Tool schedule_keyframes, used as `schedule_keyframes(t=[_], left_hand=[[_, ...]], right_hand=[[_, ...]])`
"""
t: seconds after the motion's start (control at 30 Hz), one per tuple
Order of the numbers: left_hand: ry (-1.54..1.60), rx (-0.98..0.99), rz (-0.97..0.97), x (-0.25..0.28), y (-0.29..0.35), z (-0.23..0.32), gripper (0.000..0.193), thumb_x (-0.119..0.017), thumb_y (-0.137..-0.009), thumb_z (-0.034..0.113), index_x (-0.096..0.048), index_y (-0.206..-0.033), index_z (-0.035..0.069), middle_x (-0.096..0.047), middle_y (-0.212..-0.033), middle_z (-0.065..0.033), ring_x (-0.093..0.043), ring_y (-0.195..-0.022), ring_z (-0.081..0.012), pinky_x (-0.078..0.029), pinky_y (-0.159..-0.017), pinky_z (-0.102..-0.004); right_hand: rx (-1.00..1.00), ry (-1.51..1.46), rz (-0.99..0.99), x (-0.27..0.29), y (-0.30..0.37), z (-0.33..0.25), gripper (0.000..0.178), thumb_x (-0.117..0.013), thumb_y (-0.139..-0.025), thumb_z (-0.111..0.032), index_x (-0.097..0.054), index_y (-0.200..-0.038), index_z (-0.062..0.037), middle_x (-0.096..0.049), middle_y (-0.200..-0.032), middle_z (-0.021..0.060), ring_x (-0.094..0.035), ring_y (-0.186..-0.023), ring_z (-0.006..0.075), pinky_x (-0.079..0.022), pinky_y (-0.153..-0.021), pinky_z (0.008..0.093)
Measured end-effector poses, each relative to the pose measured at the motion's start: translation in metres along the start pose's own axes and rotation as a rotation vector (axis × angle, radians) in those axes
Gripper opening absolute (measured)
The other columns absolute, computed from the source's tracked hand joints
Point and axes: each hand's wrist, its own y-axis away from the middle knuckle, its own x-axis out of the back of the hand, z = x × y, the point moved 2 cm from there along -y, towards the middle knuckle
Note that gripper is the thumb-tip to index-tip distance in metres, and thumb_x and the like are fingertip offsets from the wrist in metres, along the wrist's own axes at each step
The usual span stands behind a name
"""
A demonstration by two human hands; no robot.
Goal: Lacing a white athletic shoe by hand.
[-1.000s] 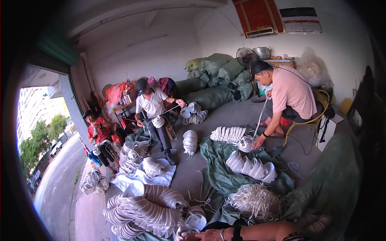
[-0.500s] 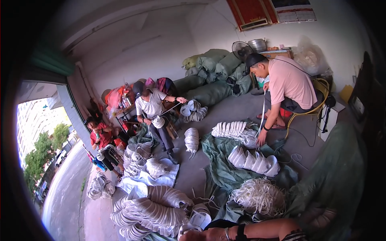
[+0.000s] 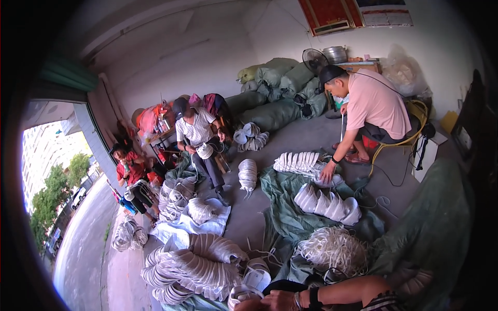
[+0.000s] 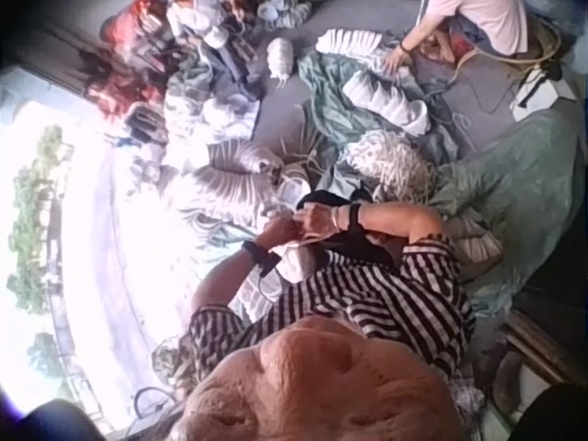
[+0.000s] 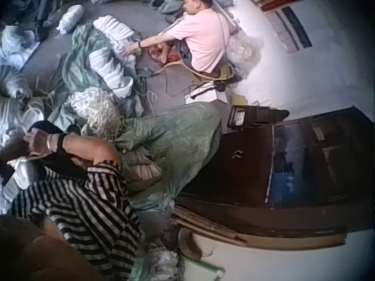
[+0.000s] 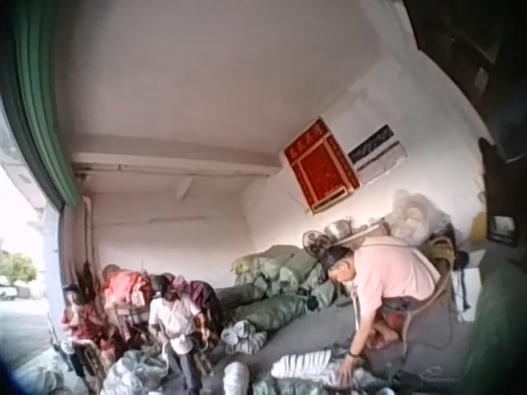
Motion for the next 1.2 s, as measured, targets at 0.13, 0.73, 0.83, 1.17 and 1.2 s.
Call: schedule_keyframes(t=[0.13, 0.73, 0.83, 1.17, 1.2], left_hand=[[-0.532, -0.24, 0.053, -0.012, -0.004, 0.004, 0.026, -0.052, -0.087, 0.028, -0.063, -0.08, 0.005, -0.062, -0.077, -0.0125, -0.061, -0.071, -0.0272, -0.048, -0.063, -0.0385], [0.748, -0.119, 0.979, 0.047, 0.072, 0.123, 0.01, -0.049, -0.093, 0.008, -0.052, -0.098, 0.0, -0.059, -0.077, -0.0056, -0.056, -0.068, -0.0106, -0.046, -0.059, -0.024], [0.369, -0.037, 0.973, 0.056, 0.087, 0.137, 0.006, -0.051, -0.091, 0.004, -0.054, -0.095, 0.0, -0.059, -0.081, -0.0065, -0.055, -0.073, -0.0116, -0.046, -0.064, -0.0258], [0.89, 0.305, 1.476, 0.095, 0.143, 0.004, 0.015, -0.043, -0.096, 0.022, -0.044, -0.098, 0.007, -0.057, -0.08, -0.0069, -0.051, -0.05, -0.0118, -0.041, -0.044, -0.0233], [0.982, 0.49, 1.603, 0.106, 0.176, -0.037, 0.019, -0.041, -0.097, 0.026, -0.043, -0.103, 0.008, -0.062, -0.092, -0.0097, -0.057, -0.059, -0.0147, -0.045, -0.049, -0.0268]], right_hand=[[-0.039, -0.09, -0.07, -0.006, 0.007, 0.01, 0.014, -0.057, -0.078, -0.026, -0.059, -0.076, -0.0125, -0.048, -0.086, 0.0048, -0.056, -0.079, 0.0192, -0.041, -0.062, 0.0333], [-0.226, -0.38, -0.02, -0.007, -0.009, -0.001, 0.019, -0.058, -0.081, -0.02, -0.054, -0.098, -0.0113, -0.055, -0.08, 0.0099, -0.059, -0.07, 0.0261, -0.043, -0.059, 0.0391], [-0.356, -0.585, 0.009, -0.03, -0.03, -0.017, 0.028, -0.057, -0.083, -0.018, -0.051, -0.11, -0.0098, -0.058, -0.073, 0.0123, -0.061, -0.064, 0.0284, -0.046, -0.056, 0.0388], [-1.111, -1.425, 0.008, 0.026, 0.013, 0.036, 0.023, -0.048, -0.093, -0.02, -0.06, -0.092, -0.0006, -0.065, -0.084, 0.0064, -0.063, -0.065, 0.0118, -0.05, -0.055, 0.0233], [-1.214, -1.412, 0.26, 0.05, 0.034, 0.061, 0.022, -0.05, -0.091, -0.02, -0.061, -0.094, -0.0015, -0.065, -0.089, 0.0087, -0.064, -0.075, 0.0149, -0.05, -0.059, 0.0255]])
